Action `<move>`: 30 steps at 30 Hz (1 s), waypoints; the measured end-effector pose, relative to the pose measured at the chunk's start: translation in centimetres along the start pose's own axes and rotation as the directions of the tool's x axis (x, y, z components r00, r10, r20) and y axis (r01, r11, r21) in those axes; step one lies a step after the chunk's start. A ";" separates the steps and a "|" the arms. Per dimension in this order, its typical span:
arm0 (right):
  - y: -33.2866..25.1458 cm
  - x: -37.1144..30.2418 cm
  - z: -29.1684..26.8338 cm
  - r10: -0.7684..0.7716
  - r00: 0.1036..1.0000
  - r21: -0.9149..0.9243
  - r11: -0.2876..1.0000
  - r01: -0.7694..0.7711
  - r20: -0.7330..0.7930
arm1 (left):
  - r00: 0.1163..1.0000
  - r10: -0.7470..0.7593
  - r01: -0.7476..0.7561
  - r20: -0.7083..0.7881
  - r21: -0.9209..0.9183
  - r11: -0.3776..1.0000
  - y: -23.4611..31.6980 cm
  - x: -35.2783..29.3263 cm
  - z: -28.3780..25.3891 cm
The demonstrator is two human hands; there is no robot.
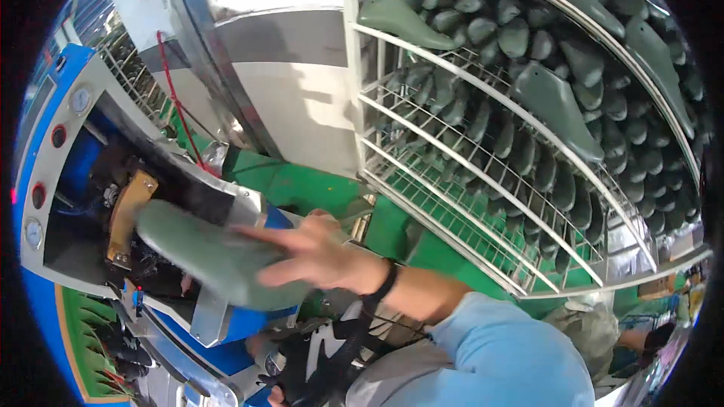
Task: The person is placing shoes into a heat-setting machine, removing them, and then inserting shoe lasts into the shoes.
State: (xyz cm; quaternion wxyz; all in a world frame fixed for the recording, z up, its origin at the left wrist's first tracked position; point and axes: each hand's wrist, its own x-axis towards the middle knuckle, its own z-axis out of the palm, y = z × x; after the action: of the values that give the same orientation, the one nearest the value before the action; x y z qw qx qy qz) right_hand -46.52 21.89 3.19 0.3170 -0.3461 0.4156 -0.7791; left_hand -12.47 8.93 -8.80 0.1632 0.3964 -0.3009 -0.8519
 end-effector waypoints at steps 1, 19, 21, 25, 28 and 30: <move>-0.7 -3.4 -2.9 0.057 0.994 -0.041 0.997 -0.061 -0.092 | 1.000 0.017 -0.016 -0.006 0.057 0.998 -0.2 0.3 0.4; 5.3 -61.3 -18.9 0.122 0.154 0.196 0.510 0.838 -0.980 | 0.757 0.356 -0.652 0.547 0.605 0.457 3.3 4.5 -1.5; 6.5 -63.3 -21.7 0.024 0.179 0.173 0.418 0.892 -0.983 | 0.708 0.410 -0.705 0.575 0.543 0.457 3.5 1.9 2.1; 3.1 -67.7 -26.7 0.152 -0.206 -0.083 0.574 0.814 -0.967 | 0.949 -0.008 -0.100 0.316 0.324 0.941 3.8 -0.7 10.5; 2.0 -70.6 -29.4 0.291 -0.391 -0.107 0.669 0.736 -0.873 | 0.957 0.214 -0.288 0.196 0.541 0.790 3.2 -0.8 9.7; 2.1 -70.5 -30.6 0.194 -0.422 -0.145 0.747 0.649 -0.886 | 0.985 0.136 -0.169 0.107 0.439 0.882 2.8 -0.7 8.9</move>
State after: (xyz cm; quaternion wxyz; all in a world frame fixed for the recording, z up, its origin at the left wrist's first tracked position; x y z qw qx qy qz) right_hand -31.23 89.12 -30.77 -0.2847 0.4488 0.1647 -0.8309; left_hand -18.79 10.58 -2.06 0.1233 0.3670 -0.5244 -0.7583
